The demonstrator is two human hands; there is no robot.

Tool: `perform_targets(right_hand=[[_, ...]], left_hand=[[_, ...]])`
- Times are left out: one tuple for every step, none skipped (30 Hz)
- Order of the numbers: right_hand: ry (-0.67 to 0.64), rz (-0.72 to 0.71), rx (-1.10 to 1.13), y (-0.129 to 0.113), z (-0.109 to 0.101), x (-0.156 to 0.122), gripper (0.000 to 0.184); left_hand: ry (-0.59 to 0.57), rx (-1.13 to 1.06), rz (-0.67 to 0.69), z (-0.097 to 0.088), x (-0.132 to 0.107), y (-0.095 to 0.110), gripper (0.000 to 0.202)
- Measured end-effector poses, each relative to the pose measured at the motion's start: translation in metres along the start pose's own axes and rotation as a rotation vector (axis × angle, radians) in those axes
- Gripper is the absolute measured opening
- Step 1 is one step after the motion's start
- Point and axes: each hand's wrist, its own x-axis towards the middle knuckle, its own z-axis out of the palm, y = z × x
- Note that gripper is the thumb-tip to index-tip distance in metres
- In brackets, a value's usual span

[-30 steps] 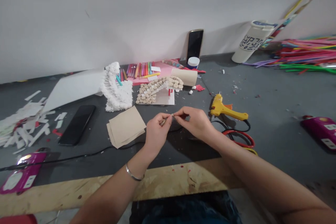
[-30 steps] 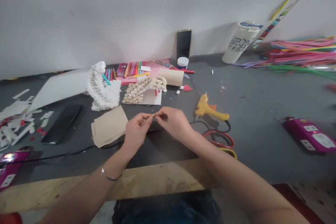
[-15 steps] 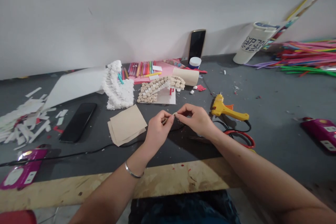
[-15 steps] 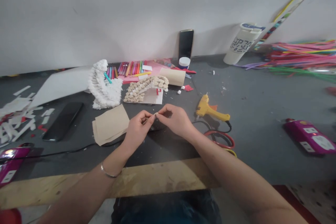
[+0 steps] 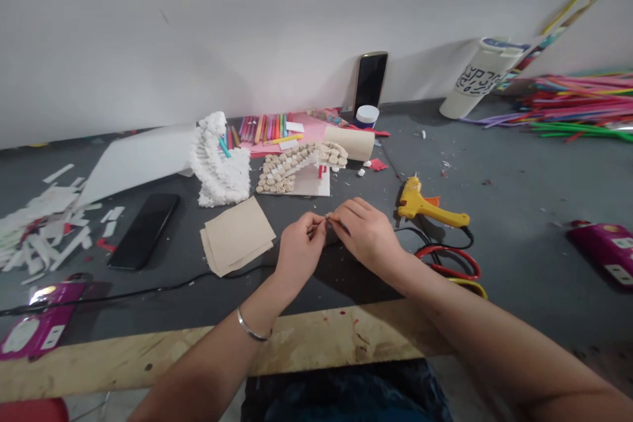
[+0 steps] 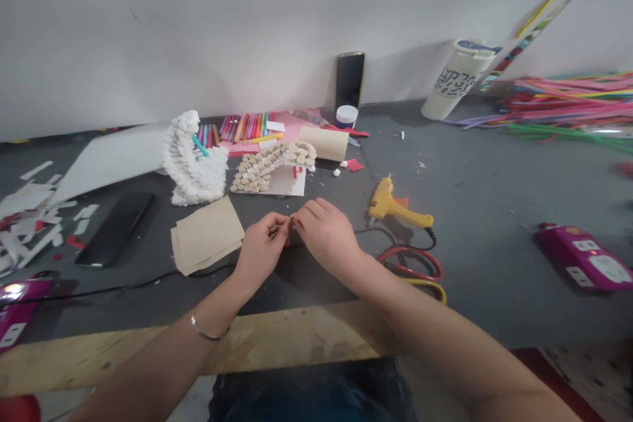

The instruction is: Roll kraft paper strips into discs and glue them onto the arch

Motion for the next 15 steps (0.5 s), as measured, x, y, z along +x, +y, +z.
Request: perform_targets(right_hand=[[-0.012,-0.038,-0.031,-0.001,-0.001,0.000,0.025],[-0.019,-0.068,-0.049,-0.002,-0.001,0.001,0.026],[-0.025,-0.091,-0.051,-0.003,-0.002,0.001,0.026],[-0.029,-0.101,-0.036,-0.002,-0.003,0.002,0.026],[-0.031,-0.097,-0.003,-0.001,-0.004,0.002,0.026],[-0.030,-0.077,0.047,0.001,-0.004,0.003,0.024],[-0.026,-0.041,0.113,0.004,-0.005,0.003,0.022],[-0.025,0.011,0.190,0.007,-0.006,0.003,0.019],[-0.034,0.077,0.274,0.010,-0.006,0.003,0.016],[-0.053,0.153,0.355,0.012,-0.007,0.003,0.013],[-0.080,0.232,0.428,0.015,-0.008,0.003,0.009],[-0.110,0.302,0.488,0.016,-0.008,0.004,0.004],[-0.137,0.357,0.532,0.017,-0.008,0.004,0.003],[-0.158,0.389,0.560,0.017,-0.009,0.004,0.008],[-0.168,0.398,0.571,0.016,-0.008,0.004,0.012]], left_hand=[[0.010,-0.021,-0.009,0.000,0.001,-0.001,0.018],[0.022,-0.039,-0.015,0.000,0.001,-0.002,0.018],[0.034,-0.050,-0.016,0.000,0.002,-0.003,0.019],[0.045,-0.054,-0.013,0.000,0.002,-0.004,0.019],[0.050,-0.050,-0.007,0.000,0.002,-0.004,0.020],[0.047,-0.038,0.004,-0.001,0.002,-0.004,0.020],[0.041,-0.020,0.017,-0.002,0.002,-0.004,0.020],[0.030,0.002,0.033,-0.003,0.002,-0.004,0.019],[0.019,0.023,0.048,-0.004,0.001,-0.003,0.018],[0.008,0.044,0.062,-0.005,0.001,-0.003,0.017],[-0.004,0.062,0.076,-0.006,0.001,-0.003,0.017],[-0.014,0.077,0.089,-0.006,0.000,-0.002,0.016],[-0.023,0.089,0.098,-0.007,0.000,-0.002,0.017],[-0.028,0.102,0.105,-0.008,0.000,-0.002,0.017],[-0.031,0.115,0.109,-0.009,0.000,-0.002,0.018]])
